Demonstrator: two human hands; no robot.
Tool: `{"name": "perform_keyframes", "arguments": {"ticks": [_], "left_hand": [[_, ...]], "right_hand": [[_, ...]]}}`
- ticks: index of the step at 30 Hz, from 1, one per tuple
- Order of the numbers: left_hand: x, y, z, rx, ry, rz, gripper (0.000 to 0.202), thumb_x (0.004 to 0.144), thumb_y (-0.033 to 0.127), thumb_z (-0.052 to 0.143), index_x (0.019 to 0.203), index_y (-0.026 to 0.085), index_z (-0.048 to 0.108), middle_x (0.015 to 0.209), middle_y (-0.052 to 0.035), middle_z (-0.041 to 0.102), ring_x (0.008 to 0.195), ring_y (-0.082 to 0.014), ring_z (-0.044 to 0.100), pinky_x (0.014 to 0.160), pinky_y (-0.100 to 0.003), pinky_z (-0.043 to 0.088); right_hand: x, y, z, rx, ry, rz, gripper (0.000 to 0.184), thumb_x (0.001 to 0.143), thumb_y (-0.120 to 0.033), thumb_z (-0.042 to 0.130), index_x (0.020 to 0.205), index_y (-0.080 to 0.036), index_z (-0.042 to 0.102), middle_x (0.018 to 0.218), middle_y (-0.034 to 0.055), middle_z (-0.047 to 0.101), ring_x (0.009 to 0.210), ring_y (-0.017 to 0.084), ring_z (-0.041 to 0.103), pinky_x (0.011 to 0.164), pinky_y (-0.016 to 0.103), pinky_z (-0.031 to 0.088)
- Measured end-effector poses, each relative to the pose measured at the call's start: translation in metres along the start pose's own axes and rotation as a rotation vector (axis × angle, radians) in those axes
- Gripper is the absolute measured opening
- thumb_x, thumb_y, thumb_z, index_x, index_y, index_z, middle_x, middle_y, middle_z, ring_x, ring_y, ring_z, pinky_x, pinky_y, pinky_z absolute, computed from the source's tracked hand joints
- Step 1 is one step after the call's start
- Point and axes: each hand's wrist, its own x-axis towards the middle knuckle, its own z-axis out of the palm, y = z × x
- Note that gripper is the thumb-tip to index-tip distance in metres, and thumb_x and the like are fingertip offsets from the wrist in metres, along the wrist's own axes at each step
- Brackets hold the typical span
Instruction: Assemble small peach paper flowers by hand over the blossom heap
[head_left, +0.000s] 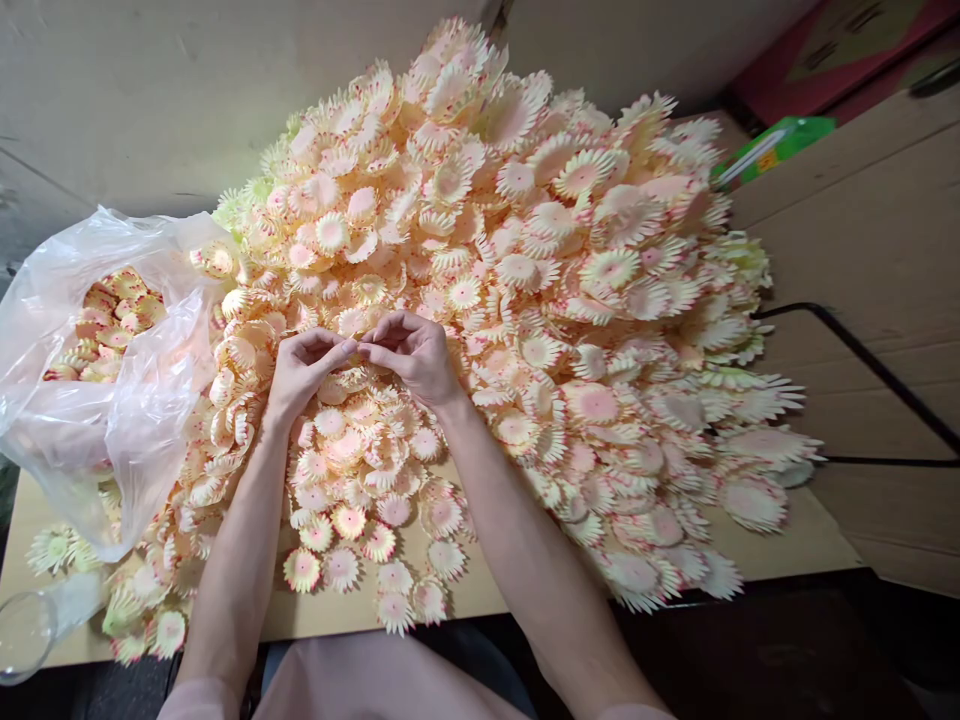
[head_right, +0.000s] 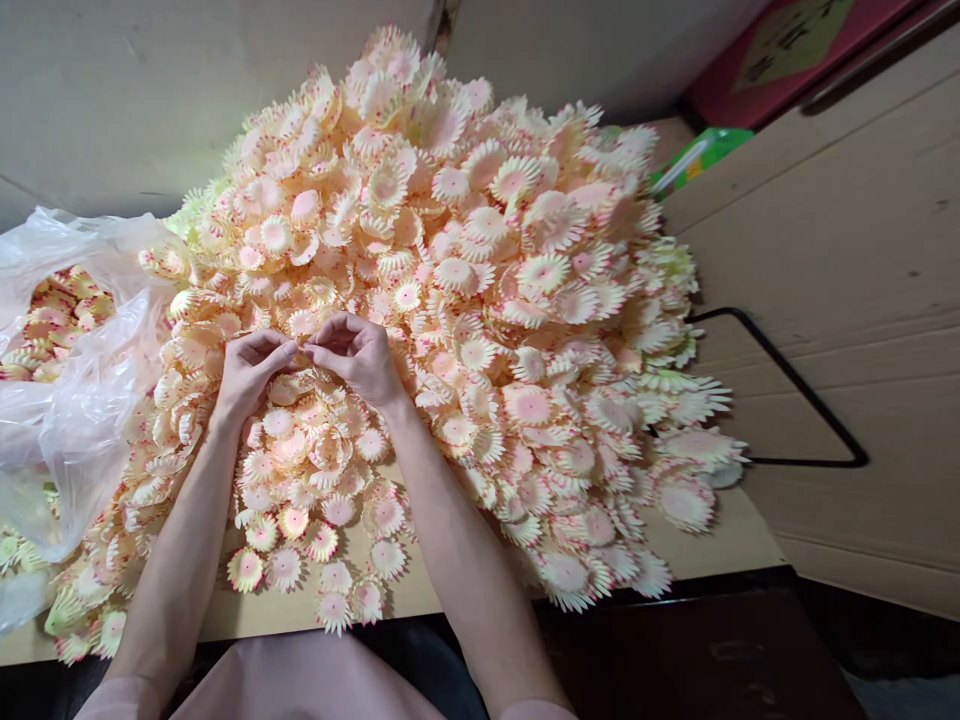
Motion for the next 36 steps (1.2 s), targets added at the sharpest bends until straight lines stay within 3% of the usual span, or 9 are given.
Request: {"name": "perform_keyframes", "arguments": {"ticks": [7, 12, 23, 28, 32, 36], "left_hand": [[0.001, -0.001, 0.001, -0.091, 0.054, -0.061, 0.034, 0.068, 0.045, 0.084, 0.071, 0.014, 0.07, 0.068, -0.0006, 0.062, 0.06, -0.0076, 0.058, 0.065, -0.021, 0.055], [0.002, -0.004, -0.001, -0.126, 0.029, -0.087, 0.032, 0.07, 0.044, 0.082, 0.073, 0.015, 0.068, 0.071, 0.0, 0.059, 0.063, -0.0077, 0.056, 0.066, -0.021, 0.055], [0.002, -0.006, -0.002, -0.106, 0.012, -0.066, 0.034, 0.075, 0.047, 0.078, 0.077, 0.016, 0.065, 0.073, -0.0002, 0.054, 0.065, -0.0076, 0.052, 0.066, -0.02, 0.054], [0.001, -0.006, 0.001, -0.083, 0.051, -0.026, 0.036, 0.079, 0.048, 0.075, 0.077, 0.015, 0.061, 0.07, 0.0013, 0.045, 0.062, -0.0066, 0.045, 0.063, -0.018, 0.054], [0.002, -0.005, 0.002, -0.104, 0.088, -0.023, 0.037, 0.078, 0.048, 0.075, 0.075, 0.015, 0.059, 0.069, 0.0016, 0.045, 0.061, -0.0058, 0.044, 0.06, -0.016, 0.054], [0.003, -0.009, 0.0, -0.14, 0.084, -0.025, 0.033, 0.077, 0.044, 0.077, 0.076, 0.014, 0.064, 0.071, 0.0014, 0.049, 0.062, -0.0057, 0.049, 0.064, -0.019, 0.057]], "right_hand": [[0.0, 0.0, 0.0, -0.078, 0.021, -0.015, 0.032, 0.063, -0.032, 0.086, 0.075, -0.017, 0.061, 0.077, 0.0004, 0.07, 0.071, 0.011, 0.066, 0.072, 0.025, 0.056], [0.001, -0.001, 0.0, -0.067, 0.017, -0.017, 0.032, 0.063, -0.032, 0.086, 0.074, -0.017, 0.059, 0.078, 0.0008, 0.07, 0.072, 0.012, 0.066, 0.073, 0.026, 0.056], [0.001, -0.005, 0.0, 0.033, 0.03, 0.03, 0.035, 0.058, -0.028, 0.087, 0.071, -0.017, 0.057, 0.077, 0.0003, 0.069, 0.07, 0.011, 0.063, 0.073, 0.027, 0.055], [0.001, -0.005, -0.001, 0.094, 0.012, 0.048, 0.034, 0.059, -0.026, 0.085, 0.071, -0.017, 0.054, 0.077, 0.0005, 0.068, 0.071, 0.011, 0.061, 0.073, 0.026, 0.054], [0.001, -0.003, -0.002, 0.084, -0.001, 0.052, 0.03, 0.06, -0.025, 0.084, 0.075, -0.016, 0.06, 0.078, 0.0, 0.067, 0.069, 0.009, 0.059, 0.065, 0.022, 0.051], [0.002, -0.002, -0.003, 0.005, 0.002, -0.002, 0.016, 0.065, -0.024, 0.08, 0.076, -0.017, 0.07, 0.076, -0.0003, 0.066, 0.07, 0.01, 0.059, 0.067, 0.023, 0.051]]}}
